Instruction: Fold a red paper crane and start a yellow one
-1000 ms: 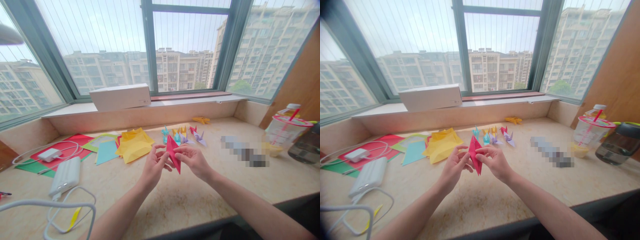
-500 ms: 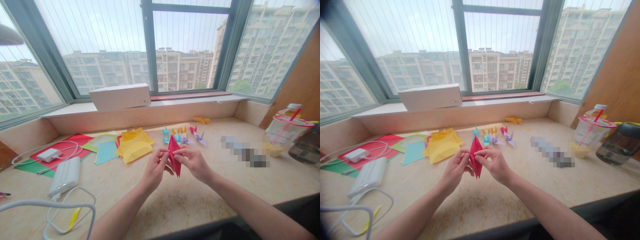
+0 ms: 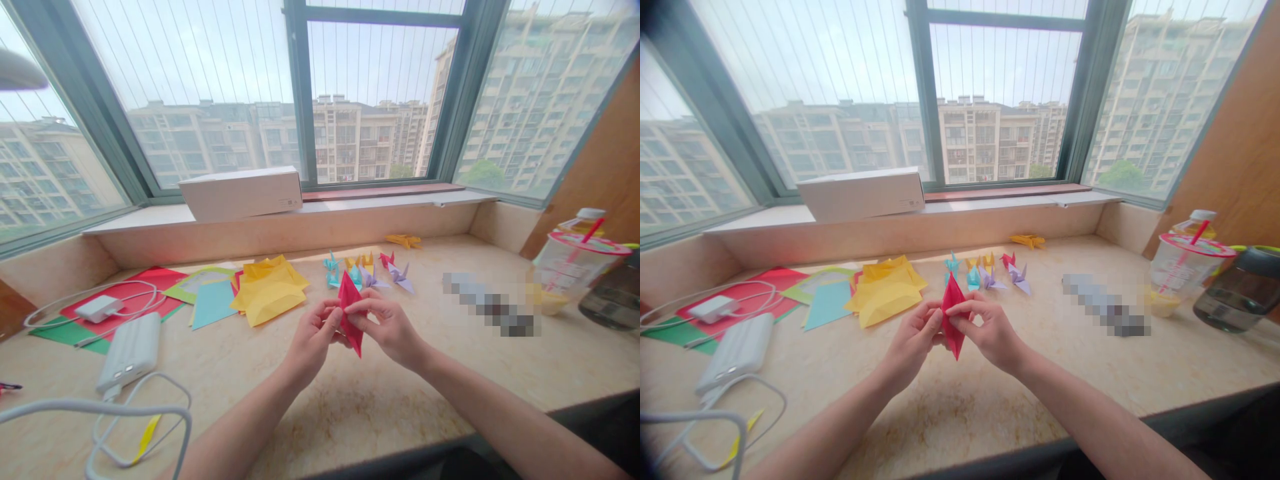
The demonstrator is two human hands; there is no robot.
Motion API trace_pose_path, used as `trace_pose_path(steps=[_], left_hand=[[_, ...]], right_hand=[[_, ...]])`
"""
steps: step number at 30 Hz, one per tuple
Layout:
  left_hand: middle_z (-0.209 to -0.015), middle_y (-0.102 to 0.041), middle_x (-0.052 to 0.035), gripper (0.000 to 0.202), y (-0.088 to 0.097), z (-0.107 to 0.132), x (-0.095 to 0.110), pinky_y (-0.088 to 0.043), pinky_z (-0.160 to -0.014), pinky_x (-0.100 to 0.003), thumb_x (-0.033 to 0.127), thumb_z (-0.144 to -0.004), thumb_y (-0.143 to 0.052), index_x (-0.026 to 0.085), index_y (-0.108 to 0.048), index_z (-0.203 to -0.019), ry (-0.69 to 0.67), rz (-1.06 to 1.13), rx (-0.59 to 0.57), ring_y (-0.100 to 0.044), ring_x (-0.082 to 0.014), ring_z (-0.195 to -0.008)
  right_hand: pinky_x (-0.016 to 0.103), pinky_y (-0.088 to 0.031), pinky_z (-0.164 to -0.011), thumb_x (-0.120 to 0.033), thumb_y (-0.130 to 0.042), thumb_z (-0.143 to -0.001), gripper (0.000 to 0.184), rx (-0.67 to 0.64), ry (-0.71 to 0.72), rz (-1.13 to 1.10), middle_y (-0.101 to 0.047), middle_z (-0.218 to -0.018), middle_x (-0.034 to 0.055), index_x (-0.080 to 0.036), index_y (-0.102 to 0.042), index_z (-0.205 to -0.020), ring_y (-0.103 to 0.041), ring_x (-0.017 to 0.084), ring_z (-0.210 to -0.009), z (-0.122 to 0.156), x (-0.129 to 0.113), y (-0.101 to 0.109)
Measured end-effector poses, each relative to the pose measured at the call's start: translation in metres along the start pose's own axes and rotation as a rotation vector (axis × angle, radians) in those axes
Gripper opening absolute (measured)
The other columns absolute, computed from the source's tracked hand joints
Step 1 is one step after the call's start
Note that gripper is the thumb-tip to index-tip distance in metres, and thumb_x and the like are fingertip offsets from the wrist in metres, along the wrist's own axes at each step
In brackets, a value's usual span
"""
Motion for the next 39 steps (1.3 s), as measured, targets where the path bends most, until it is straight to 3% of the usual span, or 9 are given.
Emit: trace_pose_path(steps=[11,17,24,29,32,34,36,39], left_hand=[[-0.077,-0.070,-0.0059,0.034,-0.003,0.004,0.007,-0.053,-0.055,-0.024,0.044,-0.084,-0.069,0.013,-0.066,-0.097,-0.047,-0.085,0.041,-0.063,-0.0149,-0.065],[-0.091,-0.072,-0.0095,0.039,-0.002,0.005,0.003,-0.050,-0.060,-0.026,0.041,-0.081,-0.072,0.015,-0.069,-0.110,-0.073,-0.231,0.011,-0.064,-0.0190,-0.076],[-0.109,-0.070,-0.0108,0.039,-0.002,0.003,-0.003,-0.051,-0.077,-0.032,0.035,-0.086,-0.067,0.021,-0.065,-0.122,-0.085,-0.375,0.018,-0.065,-0.0226,-0.091],[-0.112,-0.069,-0.0099,0.033,-0.004,0.004,0.002,-0.050,-0.089,-0.038,0.032,-0.084,-0.069,0.021,-0.066,-0.115,-0.138,-0.405,0.061,-0.066,-0.0242,-0.097],[-0.107,-0.070,-0.0080,0.031,-0.006,0.005,0.002,-0.054,-0.077,-0.035,0.028,-0.086,-0.066,0.021,-0.061,-0.116,-0.092,-0.325,-0.020,-0.068,-0.0186,-0.078],[-0.102,-0.069,-0.0067,0.028,-0.006,0.005,0.004,-0.054,-0.069,-0.031,0.024,-0.086,-0.063,0.020,-0.060,-0.114,-0.063,-0.320,-0.052,-0.065,-0.0145,-0.067],[-0.096,-0.070,-0.0064,0.025,-0.006,0.006,0.005,-0.053,-0.066,-0.029,0.019,-0.086,-0.061,0.018,-0.061,-0.111,-0.037,-0.344,-0.079,-0.065,-0.0146,-0.067],[-0.092,-0.071,-0.0081,0.020,-0.006,0.006,0.004,-0.052,-0.063,-0.027,0.015,-0.084,-0.058,0.016,-0.064,-0.103,0.008,-0.375,-0.139,-0.066,-0.0186,-0.078]], right_hand=[[0.038,-0.051,-0.085,-0.031,-0.066,-0.087,0.013,0.069,-0.035,-0.013,-0.067,-0.095,0.0049,-0.024,-0.069,-0.097,-0.064,0.022,-0.093,0.001,0.001,-0.001],[0.038,-0.052,-0.085,-0.030,-0.071,-0.082,0.053,0.165,-0.110,-0.150,-0.070,-0.095,0.0020,-0.027,-0.040,-0.125,-0.068,0.021,-0.090,-0.002,0.005,-0.002],[0.039,-0.056,-0.080,-0.033,-0.080,-0.071,0.057,0.145,-0.310,-0.347,-0.072,-0.089,0.0024,-0.025,-0.045,-0.115,-0.071,0.024,-0.088,-0.005,0.013,-0.002],[0.040,-0.056,-0.081,-0.031,-0.082,-0.069,0.071,0.120,-0.345,-0.407,-0.073,-0.093,0.0028,-0.026,-0.037,-0.124,-0.072,0.023,-0.087,-0.004,0.014,-0.005],[0.040,-0.056,-0.074,-0.033,-0.077,-0.075,0.076,0.068,-0.331,-0.310,-0.073,-0.092,0.0038,-0.027,-0.029,-0.134,-0.071,0.023,-0.080,-0.002,0.013,-0.006],[0.043,-0.054,-0.078,-0.033,-0.075,-0.078,0.077,0.090,-0.266,-0.121,-0.071,-0.097,0.0053,-0.027,-0.028,-0.139,-0.069,0.023,-0.083,-0.002,0.012,0.000],[0.045,-0.050,-0.089,-0.031,-0.075,-0.078,0.072,0.150,-0.153,0.097,-0.066,-0.110,0.0074,-0.027,-0.037,-0.138,-0.066,0.023,-0.094,-0.002,0.007,0.008],[0.044,-0.045,-0.098,-0.031,-0.074,-0.080,0.034,0.110,0.022,0.300,-0.061,-0.117,0.0079,-0.026,-0.064,-0.111,-0.060,0.025,-0.108,-0.003,0.000,0.012]])
Point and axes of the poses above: each hand's wrist, its own z-axis away from the middle knuckle, its own y-axis out of the back of the hand, x = y × z, the point moved 4 cm from there along -z, towards the middle knuckle
